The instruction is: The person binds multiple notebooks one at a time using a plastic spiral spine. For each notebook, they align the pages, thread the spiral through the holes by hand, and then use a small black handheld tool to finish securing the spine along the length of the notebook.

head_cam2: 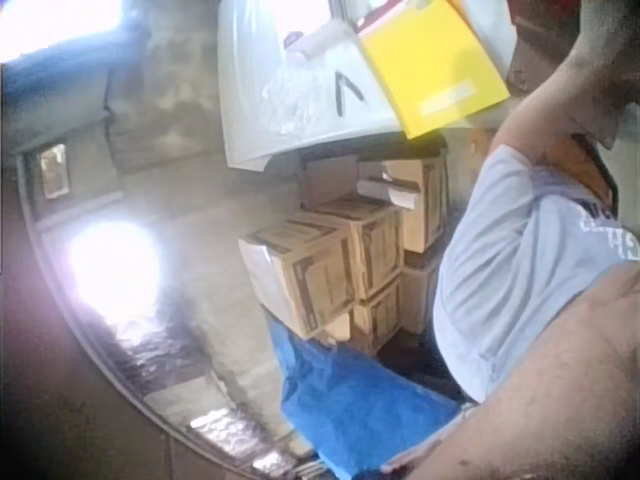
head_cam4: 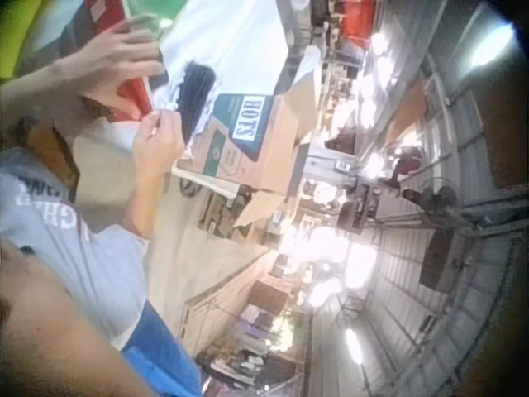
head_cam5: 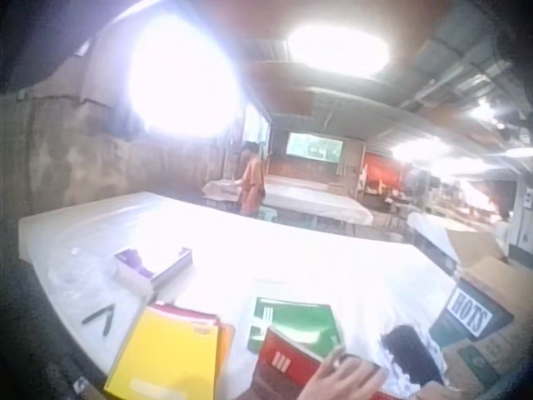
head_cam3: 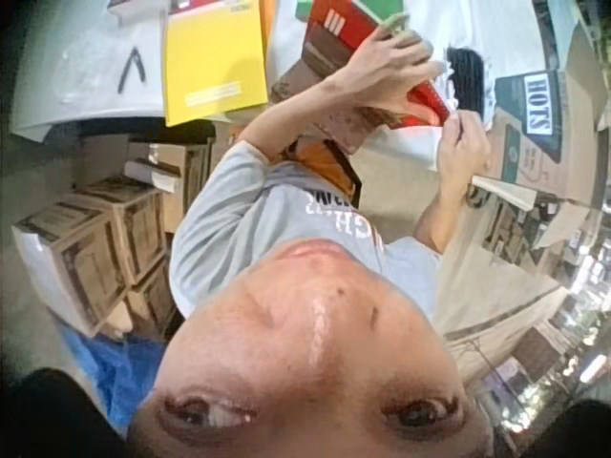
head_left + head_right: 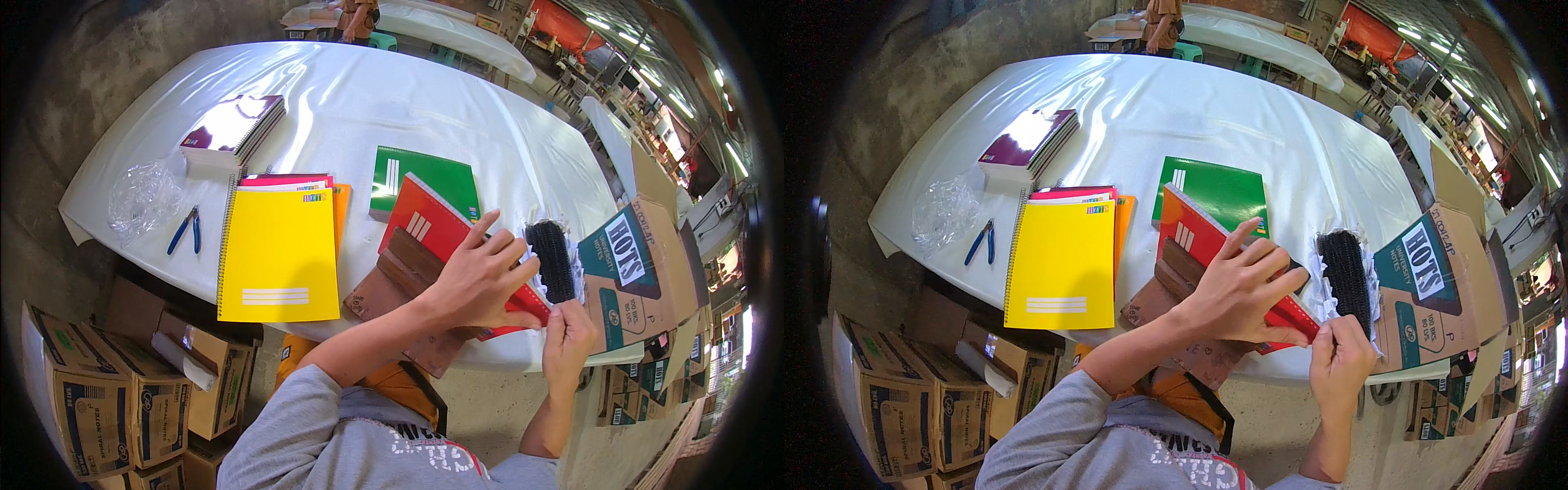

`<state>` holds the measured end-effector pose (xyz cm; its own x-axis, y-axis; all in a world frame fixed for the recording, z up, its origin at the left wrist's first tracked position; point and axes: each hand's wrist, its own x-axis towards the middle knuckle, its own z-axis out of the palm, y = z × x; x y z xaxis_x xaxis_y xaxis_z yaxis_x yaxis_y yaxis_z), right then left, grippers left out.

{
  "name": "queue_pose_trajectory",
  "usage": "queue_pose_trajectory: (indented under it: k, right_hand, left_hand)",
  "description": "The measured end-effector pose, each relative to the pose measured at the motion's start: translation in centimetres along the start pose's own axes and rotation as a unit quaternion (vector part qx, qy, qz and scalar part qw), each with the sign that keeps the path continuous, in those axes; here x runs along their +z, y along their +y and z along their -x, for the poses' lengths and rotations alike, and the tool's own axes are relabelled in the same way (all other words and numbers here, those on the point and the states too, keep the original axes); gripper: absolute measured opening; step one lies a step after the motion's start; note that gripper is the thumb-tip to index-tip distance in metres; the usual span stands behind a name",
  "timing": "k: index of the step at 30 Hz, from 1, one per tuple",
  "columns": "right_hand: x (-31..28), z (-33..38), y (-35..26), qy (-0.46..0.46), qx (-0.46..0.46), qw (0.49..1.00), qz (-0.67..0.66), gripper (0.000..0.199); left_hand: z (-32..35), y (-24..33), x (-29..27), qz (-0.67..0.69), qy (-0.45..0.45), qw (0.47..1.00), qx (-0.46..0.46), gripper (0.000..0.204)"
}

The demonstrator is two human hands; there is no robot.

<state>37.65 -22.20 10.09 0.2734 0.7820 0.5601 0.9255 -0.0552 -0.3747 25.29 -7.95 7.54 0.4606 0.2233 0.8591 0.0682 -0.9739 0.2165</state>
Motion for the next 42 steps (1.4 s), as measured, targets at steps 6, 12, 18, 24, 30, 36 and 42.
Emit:
queue_pose_trajectory:
  k: [6, 12, 18, 24, 30, 36, 42]
  right_hand:
    - [-1.9, -0.7, 0.3, -0.069, 0.029, 0.995, -0.071, 0.007]
    - [-4.5, -2.0, 3.0, -0.289, 0.143, 0.877, -0.356, 0.049]
    - [-4.8, -1.5, 4.5, -0.22, 0.075, 0.957, -0.175, 0.037]
    - [-3.2, 0.3, 1.8, -0.101, 0.031, 0.993, -0.057, 0.018]
    - [-2.2, -0.5, -0.2, -0.055, -0.015, 0.994, -0.09, 0.019]
    - [-1.5, -1.9, -2.1, 0.04, -0.039, 0.997, -0.05, 0.014]
    - [0.6, -1.6, -1.4, -0.024, -0.038, 0.998, 0.044, 0.013]
  left_hand:
    - [0.8, -1.7, 1.4, -0.024, 0.051, 0.998, 0.014, 0.051]
    - [1.8, -2.2, 1.8, -0.04, 0.06, 0.996, 0.056, 0.049]
    - [0.7, -2.2, 2.2, -0.106, 0.082, 0.99, 0.045, 0.052]
    - [0.6, -2.5, 1.7, -0.088, 0.082, 0.993, 0.02, 0.055]
    - [0.1, -3.9, 0.6, -0.058, 0.053, 0.996, 0.038, 0.055]
    - [-1.9, -4.3, -1.2, -0.065, 0.103, 0.99, 0.066, 0.053]
    - [0.3, -5.8, 0.3, -0.047, 0.071, 0.995, 0.045, 0.056]
